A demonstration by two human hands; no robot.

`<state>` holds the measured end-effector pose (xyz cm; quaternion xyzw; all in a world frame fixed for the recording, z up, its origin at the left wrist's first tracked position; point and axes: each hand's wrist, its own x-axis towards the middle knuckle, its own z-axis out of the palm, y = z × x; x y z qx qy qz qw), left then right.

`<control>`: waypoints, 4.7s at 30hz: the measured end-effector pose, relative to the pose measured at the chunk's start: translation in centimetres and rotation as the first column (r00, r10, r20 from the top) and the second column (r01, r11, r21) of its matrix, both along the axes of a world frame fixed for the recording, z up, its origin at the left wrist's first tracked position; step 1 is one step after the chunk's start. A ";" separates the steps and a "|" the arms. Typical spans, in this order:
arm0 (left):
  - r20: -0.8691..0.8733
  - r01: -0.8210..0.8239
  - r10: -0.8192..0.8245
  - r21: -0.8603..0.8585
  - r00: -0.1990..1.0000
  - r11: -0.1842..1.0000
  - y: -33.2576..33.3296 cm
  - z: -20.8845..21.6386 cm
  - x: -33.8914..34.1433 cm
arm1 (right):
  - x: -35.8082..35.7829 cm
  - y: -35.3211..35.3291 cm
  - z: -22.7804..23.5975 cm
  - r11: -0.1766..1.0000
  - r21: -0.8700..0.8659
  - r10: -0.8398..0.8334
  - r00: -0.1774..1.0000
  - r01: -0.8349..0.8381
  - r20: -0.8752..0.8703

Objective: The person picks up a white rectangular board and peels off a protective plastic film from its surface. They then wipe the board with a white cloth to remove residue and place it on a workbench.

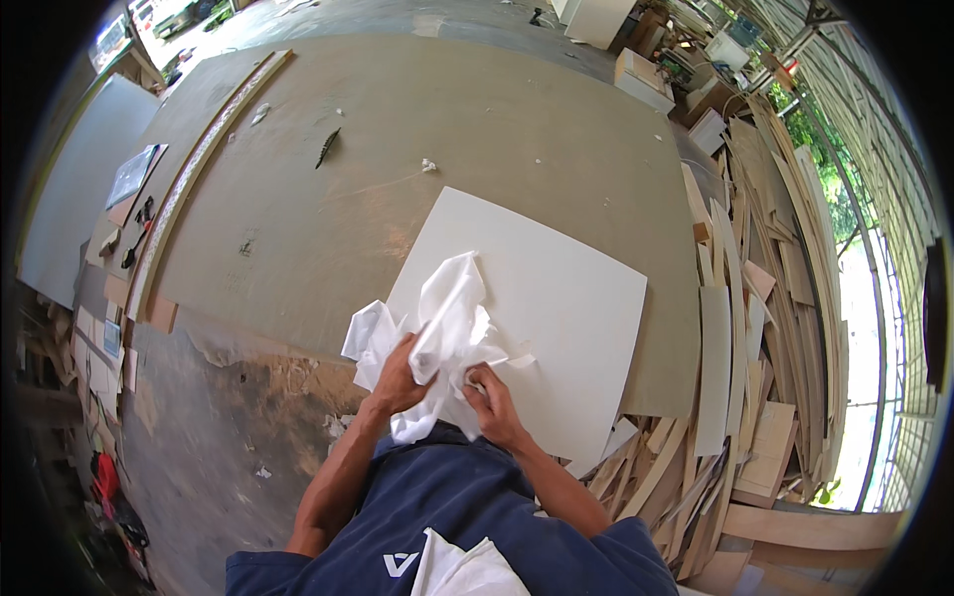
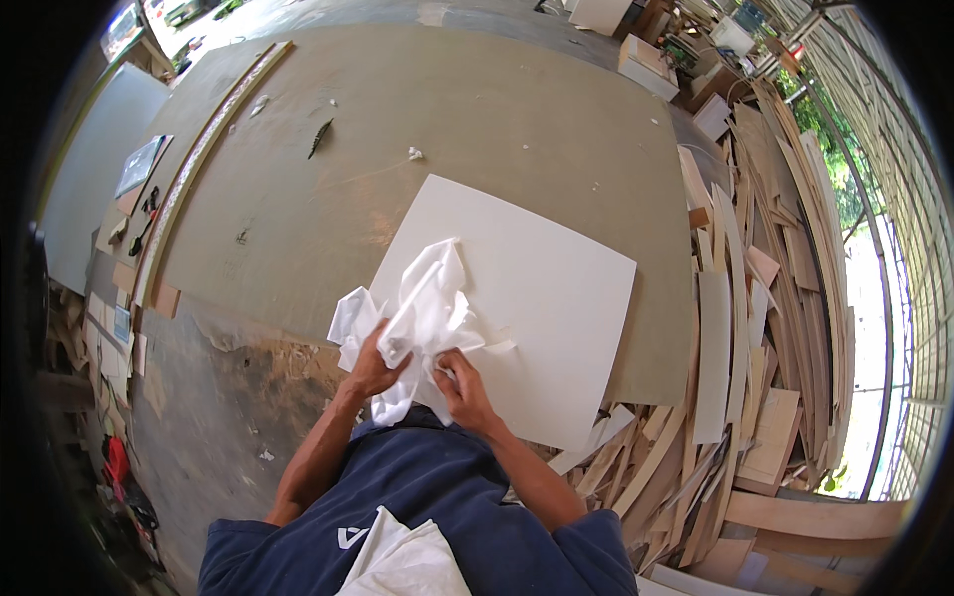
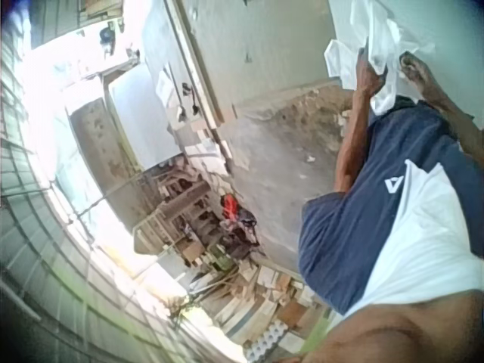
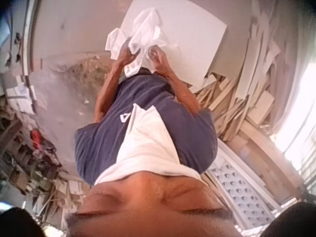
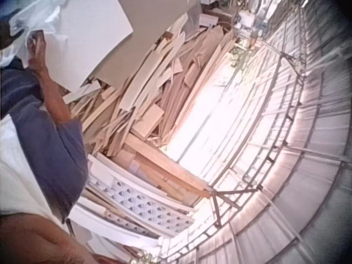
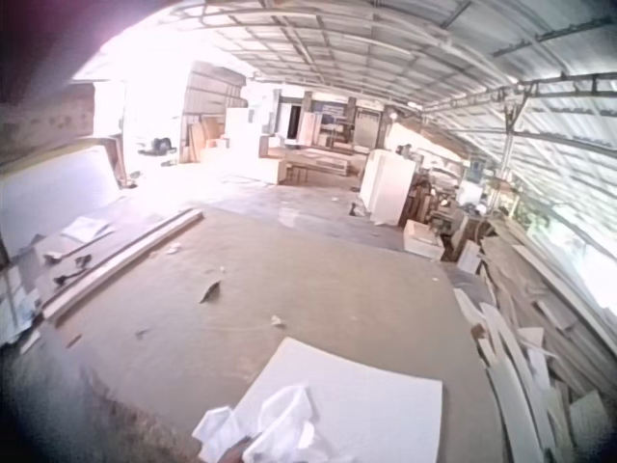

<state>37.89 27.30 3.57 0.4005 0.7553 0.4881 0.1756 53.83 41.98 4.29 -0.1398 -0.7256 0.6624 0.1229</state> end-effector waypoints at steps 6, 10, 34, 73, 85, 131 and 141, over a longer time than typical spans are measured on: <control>0.251 0.214 -0.232 0.099 0.940 0.972 1.2 0.8 -0.3 | -4.8 -1.7 -2.3 0.855 -0.516 -0.077 0.996 0.049 -0.033; 0.426 0.012 -0.047 0.084 0.904 0.996 0.6 -0.3 -0.8 | -7.1 -1.7 -1.1 0.979 -0.194 -0.100 0.976 0.063 -0.192; 0.024 -0.806 0.818 -0.158 0.574 0.570 -3.1 -9.3 -5.2 | -12.2 -4.0 -6.5 0.605 0.789 -0.291 0.952 0.106 0.095; -0.271 -0.514 0.475 -0.094 0.837 0.853 -4.7 -7.8 -2.8 | -14.4 6.1 -8.3 0.676 0.736 -0.309 0.916 0.023 0.255; -0.271 -0.506 0.476 -0.051 0.837 0.861 -4.8 -8.5 -2.9 | -14.9 5.9 -9.3 0.614 0.763 -0.373 0.926 0.200 0.058; -0.242 -0.525 0.527 0.078 0.815 0.847 -4.3 -9.3 -3.4 | -8.6 2.7 -6.5 0.666 0.740 -0.075 0.979 -0.092 0.189; -0.219 -0.535 0.537 0.076 0.814 0.841 -4.2 -9.4 -3.4 | -8.7 3.2 -7.5 0.722 0.691 -0.056 0.992 -0.035 0.109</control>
